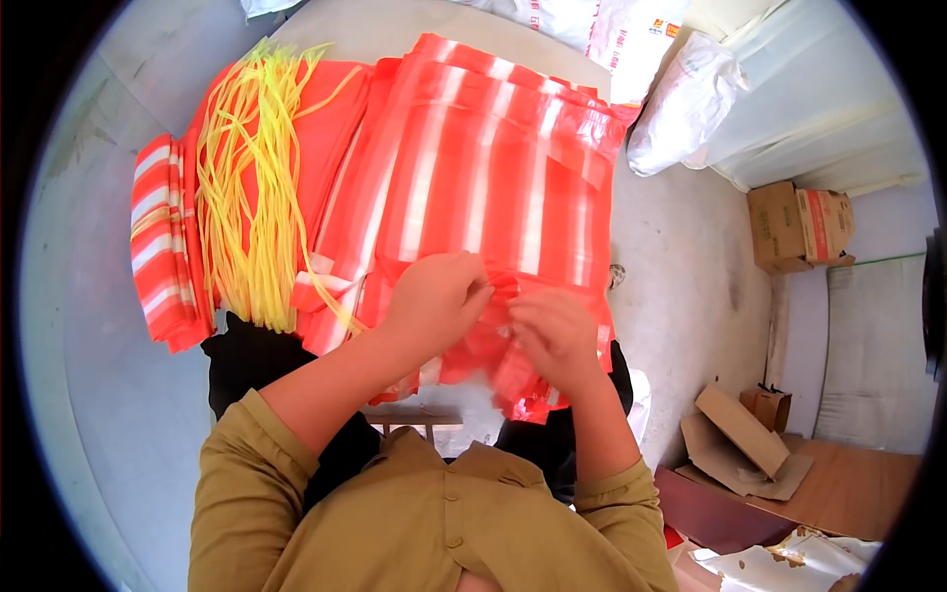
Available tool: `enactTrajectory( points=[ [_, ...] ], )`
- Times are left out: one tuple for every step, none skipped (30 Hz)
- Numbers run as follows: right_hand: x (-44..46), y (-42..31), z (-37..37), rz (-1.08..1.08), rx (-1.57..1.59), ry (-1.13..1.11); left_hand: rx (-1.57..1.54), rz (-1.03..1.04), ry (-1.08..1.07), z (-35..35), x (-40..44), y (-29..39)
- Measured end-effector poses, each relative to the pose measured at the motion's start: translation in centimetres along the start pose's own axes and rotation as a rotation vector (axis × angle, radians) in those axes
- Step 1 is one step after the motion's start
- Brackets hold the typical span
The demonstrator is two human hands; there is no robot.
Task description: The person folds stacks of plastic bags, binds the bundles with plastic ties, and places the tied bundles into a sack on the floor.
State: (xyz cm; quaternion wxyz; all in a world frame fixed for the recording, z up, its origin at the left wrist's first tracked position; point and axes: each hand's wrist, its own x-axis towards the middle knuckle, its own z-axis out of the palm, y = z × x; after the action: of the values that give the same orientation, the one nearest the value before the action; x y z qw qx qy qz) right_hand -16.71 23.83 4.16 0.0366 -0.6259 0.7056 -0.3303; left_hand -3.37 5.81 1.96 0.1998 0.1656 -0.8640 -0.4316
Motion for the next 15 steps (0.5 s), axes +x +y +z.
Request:
enactTrajectory(
  points=[
    [-0.2,-0.1,0.2,-0.043,-0.065,-0.004,0.022,0.0,0.0,0.1,0.1,-0.1],
    [-0.3,-0.3,0.6,-0.085,-0.131,-0.007,0.043,0.0,0.0,0.2,0.2,-0.1],
    [-0.3,-0.5,0.8,-0.128,-0.197,-0.01,0.065,0.001,0.001,0.3,0.3,-0.2],
    [-0.2,-0.6,1.0,-0.103,-0.224,-0.008,0.069,0.011,0.024,0.4,0.3,-0.1],
    [-0.1,-0.7,1.1,-0.08,-0.25,-0.005,0.072,0.02,0.048,0.6,0.3,0.1],
    [0.1,-0.7,1.1,-0.057,-0.276,-0.002,0.077,0.029,0.072,0.7,0.4,0.2],
    [0.1,-0.4,1.1,-0.068,-0.282,-0.005,0.129,0.101,0.049,0.7,0.2,-0.1],
    [-0.1,0.2,1.3,-0.079,-0.289,-0.009,0.182,0.173,0.026,0.7,0.0,-0.7],
    [0.0,0.4,1.2,-0.09,-0.295,-0.012,0.235,0.245,0.003,0.7,-0.1,-1.2],
    [0.1,0.5,1.0,-0.09,-0.296,-0.028,0.27,0.297,0.005,0.6,-0.2,-1.5],
    [0.3,0.4,0.8,-0.09,-0.297,-0.043,0.306,0.348,0.007,0.6,-0.3,-1.8],
    [0.5,0.3,0.5,-0.091,-0.299,-0.059,0.343,0.399,0.011,0.3,-0.3,-1.6],
    [0.8,0.3,0.4,-0.094,-0.297,-0.067,0.352,0.398,-0.011,-0.1,-0.4,-1.4],
    [0.9,0.3,0.3,-0.096,-0.295,-0.075,0.361,0.396,-0.033,-0.7,-0.6,-1.0],
    [1.0,0.3,0.1,-0.097,-0.293,-0.084,0.369,0.394,-0.056,-1.1,-0.7,-0.7]
  ],
)
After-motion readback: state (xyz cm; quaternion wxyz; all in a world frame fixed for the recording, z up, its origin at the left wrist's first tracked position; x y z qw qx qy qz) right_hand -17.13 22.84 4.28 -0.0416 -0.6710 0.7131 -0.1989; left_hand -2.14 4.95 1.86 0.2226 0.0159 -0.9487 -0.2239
